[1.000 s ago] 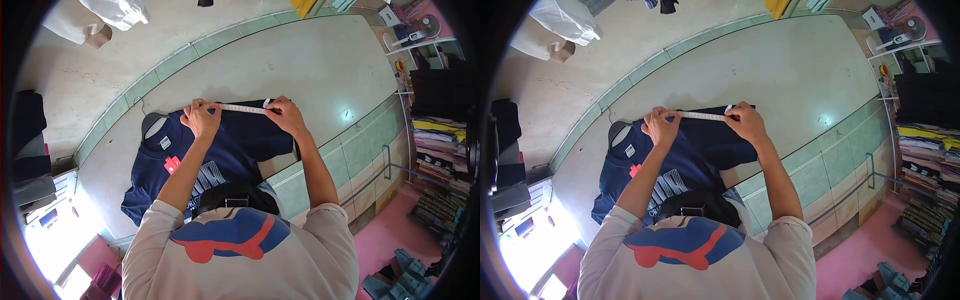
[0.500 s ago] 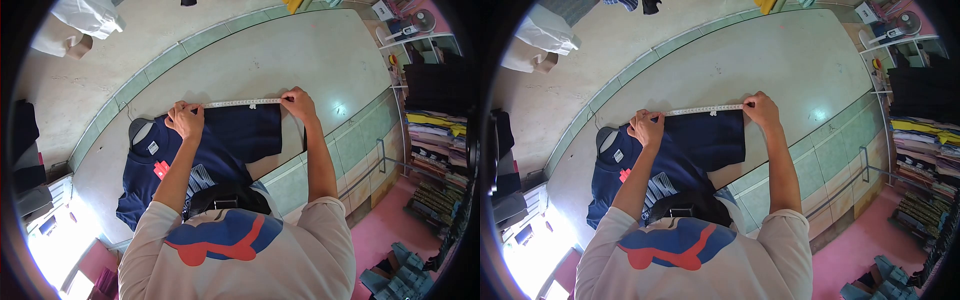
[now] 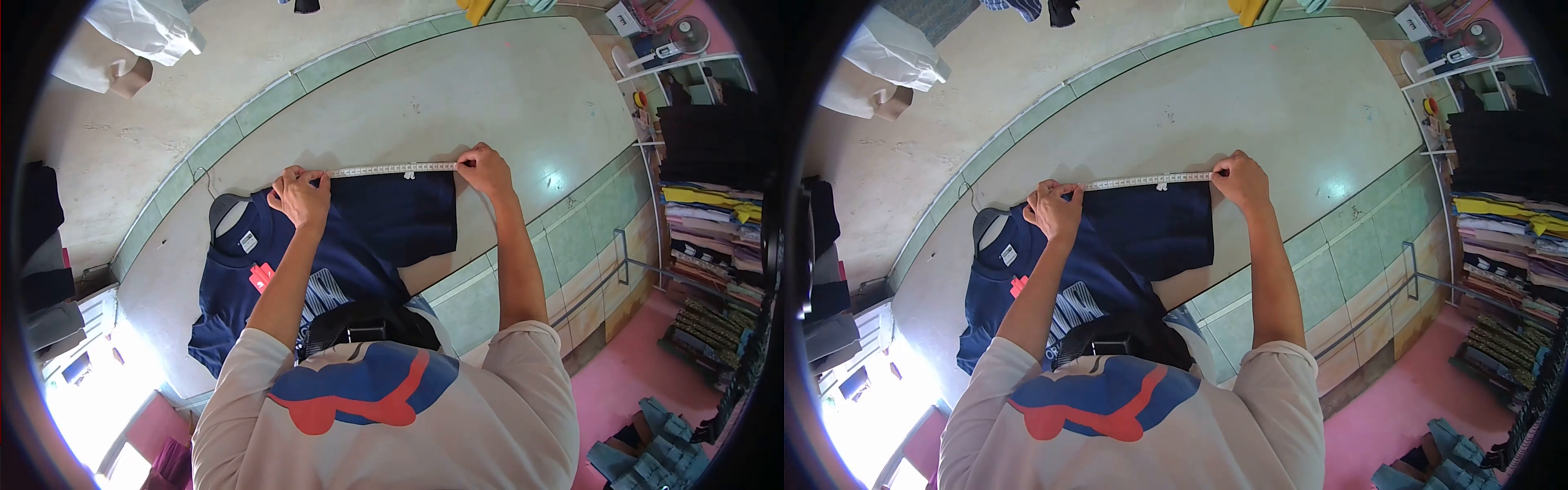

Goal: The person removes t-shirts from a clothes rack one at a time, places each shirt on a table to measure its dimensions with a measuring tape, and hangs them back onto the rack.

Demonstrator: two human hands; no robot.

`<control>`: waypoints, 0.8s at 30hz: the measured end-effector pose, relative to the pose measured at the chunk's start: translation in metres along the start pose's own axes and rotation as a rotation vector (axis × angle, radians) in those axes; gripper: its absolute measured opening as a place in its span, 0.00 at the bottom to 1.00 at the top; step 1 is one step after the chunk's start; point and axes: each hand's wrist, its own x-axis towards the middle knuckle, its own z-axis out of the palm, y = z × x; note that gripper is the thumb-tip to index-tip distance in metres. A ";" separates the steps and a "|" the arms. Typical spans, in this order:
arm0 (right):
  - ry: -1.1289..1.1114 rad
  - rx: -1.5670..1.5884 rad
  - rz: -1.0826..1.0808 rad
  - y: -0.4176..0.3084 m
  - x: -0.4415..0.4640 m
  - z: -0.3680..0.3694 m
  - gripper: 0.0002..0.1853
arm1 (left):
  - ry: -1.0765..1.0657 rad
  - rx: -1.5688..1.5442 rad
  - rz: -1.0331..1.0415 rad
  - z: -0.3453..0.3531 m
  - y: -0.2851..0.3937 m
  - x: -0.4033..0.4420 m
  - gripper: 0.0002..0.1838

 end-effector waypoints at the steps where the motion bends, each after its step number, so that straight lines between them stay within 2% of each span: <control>1: 0.002 0.000 -0.003 0.001 -0.001 0.001 0.05 | 0.012 0.019 0.015 0.000 0.000 0.000 0.07; 3: 0.013 -0.026 -0.030 0.000 -0.003 0.000 0.06 | 0.031 0.037 0.027 -0.001 0.004 -0.001 0.08; 4: 0.016 -0.026 -0.037 -0.002 -0.004 -0.001 0.06 | 0.058 -0.099 0.084 -0.001 0.009 -0.003 0.08; 5: -0.022 0.193 -0.081 -0.005 -0.006 -0.001 0.09 | 0.083 -0.233 0.141 0.000 0.015 -0.005 0.08; 6: -0.065 0.412 -0.123 -0.008 -0.011 0.001 0.14 | -0.021 -0.429 0.257 0.002 0.021 -0.004 0.09; 7: -0.070 0.415 -0.127 -0.020 -0.020 -0.001 0.14 | -0.127 -0.623 0.370 0.002 0.027 -0.006 0.09; 8: -0.067 0.513 -0.075 -0.035 -0.031 -0.003 0.20 | -0.123 -0.619 0.364 0.001 0.034 -0.011 0.09; 9: -0.061 0.609 -0.025 -0.045 -0.040 -0.004 0.27 | -0.138 -0.577 0.479 -0.004 0.044 -0.015 0.10; 10: -0.062 0.607 -0.036 -0.047 -0.047 -0.001 0.27 | -0.150 -0.533 0.594 -0.008 0.049 -0.016 0.12; 11: 0.084 0.570 -0.039 -0.045 -0.055 0.006 0.31 | -0.140 -0.535 0.589 -0.003 0.047 -0.015 0.12; 12: 0.228 0.532 -0.039 -0.043 -0.064 0.010 0.35 | 0.003 -0.302 0.615 0.008 0.043 -0.017 0.13; 13: 0.256 0.542 -0.022 -0.043 -0.073 0.011 0.31 | 0.141 -0.068 0.631 0.011 0.042 -0.018 0.14; 14: 0.251 0.538 -0.029 -0.040 -0.083 0.014 0.31 | 0.144 -0.069 0.623 0.012 0.038 -0.015 0.14; 16: 0.070 0.484 -0.111 -0.034 -0.102 0.019 0.26 | -0.353 0.258 0.634 -0.001 0.029 0.000 0.13; 17: 0.067 0.480 -0.114 -0.034 -0.111 0.023 0.26 | -0.401 0.301 0.671 -0.009 0.024 0.004 0.09; 18: -0.078 0.352 -0.139 -0.039 -0.119 0.028 0.25 | -0.402 0.298 0.665 -0.016 0.021 0.008 0.09; 19: -0.221 0.222 -0.162 -0.045 -0.125 0.034 0.24 | -0.449 0.423 0.676 -0.023 0.019 0.012 0.10; 20: -0.225 0.221 -0.164 -0.048 -0.129 0.042 0.24 | -0.497 0.551 0.687 -0.029 0.020 0.015 0.11; 22: -0.210 0.068 -0.372 -0.057 -0.133 0.057 0.27 | -0.517 0.651 0.665 -0.035 0.033 0.005 0.11; 24: -0.231 0.023 -0.347 -0.068 -0.134 0.062 0.28 | -0.141 0.592 0.933 -0.023 0.035 -0.014 0.18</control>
